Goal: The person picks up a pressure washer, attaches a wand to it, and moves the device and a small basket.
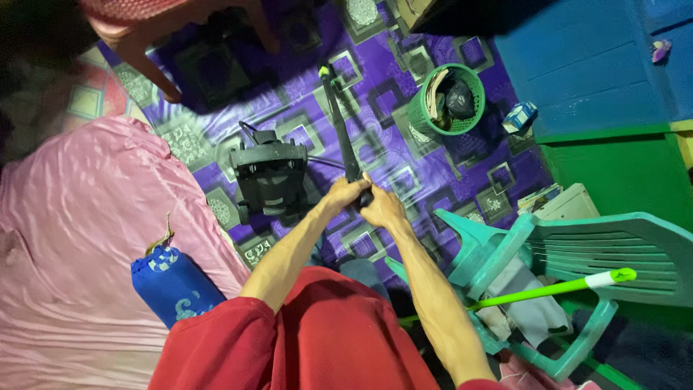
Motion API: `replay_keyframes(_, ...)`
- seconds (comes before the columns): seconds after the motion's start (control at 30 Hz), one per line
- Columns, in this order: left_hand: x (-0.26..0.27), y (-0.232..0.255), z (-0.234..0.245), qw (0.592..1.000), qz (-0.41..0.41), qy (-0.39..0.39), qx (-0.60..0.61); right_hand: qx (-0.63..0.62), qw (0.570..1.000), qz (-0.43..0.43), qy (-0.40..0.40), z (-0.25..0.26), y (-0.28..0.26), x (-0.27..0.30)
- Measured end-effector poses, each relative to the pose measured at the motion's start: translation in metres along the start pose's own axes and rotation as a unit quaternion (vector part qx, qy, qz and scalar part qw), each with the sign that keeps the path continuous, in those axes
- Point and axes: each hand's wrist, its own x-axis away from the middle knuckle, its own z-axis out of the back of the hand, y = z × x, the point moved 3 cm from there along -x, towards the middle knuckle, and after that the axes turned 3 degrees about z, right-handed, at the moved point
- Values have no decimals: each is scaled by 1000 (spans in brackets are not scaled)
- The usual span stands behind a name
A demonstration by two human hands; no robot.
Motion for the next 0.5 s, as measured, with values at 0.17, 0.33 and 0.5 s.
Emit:
replay_keyframes(0.17,34,-20,-38,997,32,-64,-7,-16,999,-27,5,5,18,59)
replay_keyframes(0.33,82,-35,-57,989,37,-138,-35,-25,996,-82,-22,-4,25,121)
replay_keyframes(0.5,102,-49,-57,973,95,-182,-106,-70,994,-77,-17,-15,27,143)
